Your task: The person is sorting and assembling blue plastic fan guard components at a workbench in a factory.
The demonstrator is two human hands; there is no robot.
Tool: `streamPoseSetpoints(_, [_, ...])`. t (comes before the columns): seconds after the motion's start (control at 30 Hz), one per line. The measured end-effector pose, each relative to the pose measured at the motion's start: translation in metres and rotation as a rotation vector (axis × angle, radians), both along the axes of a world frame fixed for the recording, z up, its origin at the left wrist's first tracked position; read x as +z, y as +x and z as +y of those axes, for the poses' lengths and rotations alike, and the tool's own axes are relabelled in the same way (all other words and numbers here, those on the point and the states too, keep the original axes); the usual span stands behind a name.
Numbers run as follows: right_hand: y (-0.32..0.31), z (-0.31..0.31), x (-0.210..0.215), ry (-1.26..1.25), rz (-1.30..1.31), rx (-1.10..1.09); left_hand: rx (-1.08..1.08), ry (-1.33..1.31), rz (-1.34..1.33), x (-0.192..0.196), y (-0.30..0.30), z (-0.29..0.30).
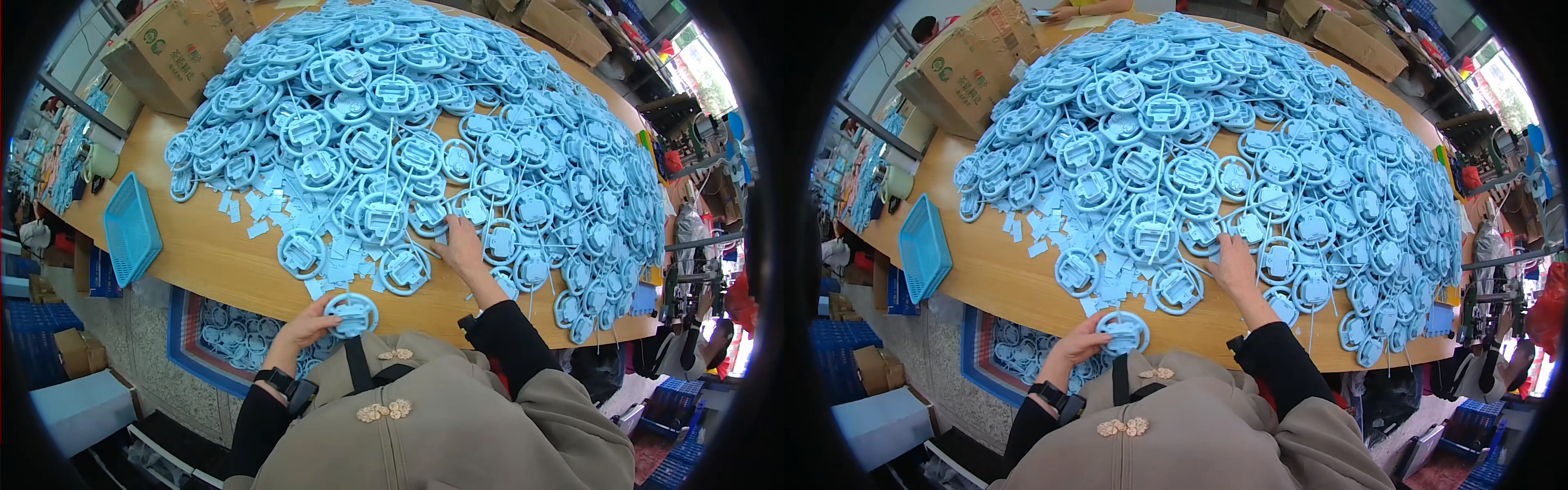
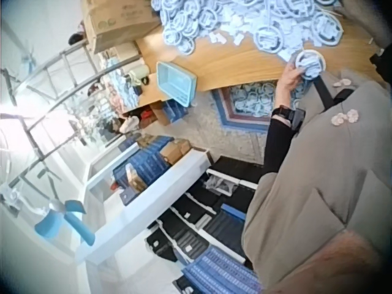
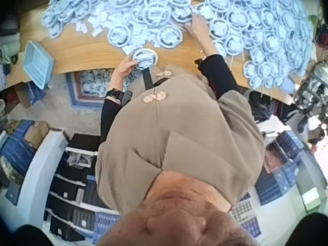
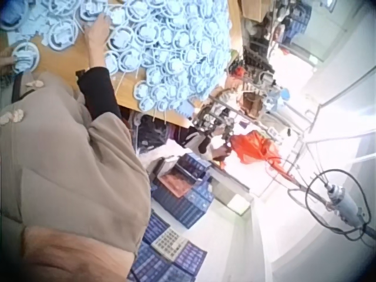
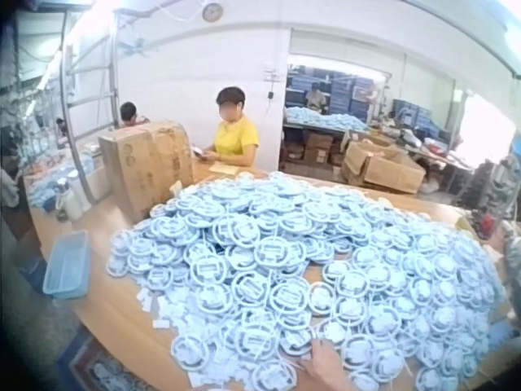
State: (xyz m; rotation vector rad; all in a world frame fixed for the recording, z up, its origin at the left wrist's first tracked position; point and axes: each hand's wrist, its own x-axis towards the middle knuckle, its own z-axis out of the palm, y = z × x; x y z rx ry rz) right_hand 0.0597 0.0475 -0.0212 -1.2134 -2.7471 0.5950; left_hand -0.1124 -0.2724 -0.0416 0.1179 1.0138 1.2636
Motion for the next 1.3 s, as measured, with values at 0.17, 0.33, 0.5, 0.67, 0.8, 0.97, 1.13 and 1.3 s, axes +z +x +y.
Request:
streamPoseSetpoints(0.17, [0.005,-0.003,-0.012,-0.004,0.005,-0.037,0.122,0.017,0.041,0.006,-0.009,0.028])
streamPoseSetpoints(0.33, [0.017,0.002,0.017,-0.294,-0.178,-0.088,0.227,0.11,0.035,0.056,-0.017,0.067])
streamPoseSetpoints(0.5, [-0.002,-0.047,0.085,-0.516,0.386,0.264,0.172,0.096,0.105,0.063,-0.012,0.109])
streamPoseSetpoints(0.67, [-0.017,-0.062,0.095,-0.187,0.363,0.565,0.141,0.094,0.079,0.076,-0.004,0.119])
streamPoseSetpoints(0.8, [-0.015,-0.061,0.079,-0.054,0.55,0.519,0.161,0.162,0.183,0.074,0.0,0.118])
streamPoseSetpoints(0.97, [-0.019,-0.059,0.07,-1.188,0.731,0.032,0.208,0.218,0.101,0.079,0.001,0.117])
streamPoseSetpoints(1.13, [-0.025,-0.051,0.073,-1.46,0.677,-0.08,0.211,0.227,0.336,0.088,0.002,0.121])
streamPoseSetpoints(1.3, [-0.013,-0.029,0.063,-1.417,0.744,-0.072,0.144,0.178,0.824,0.102,0.021,0.151])
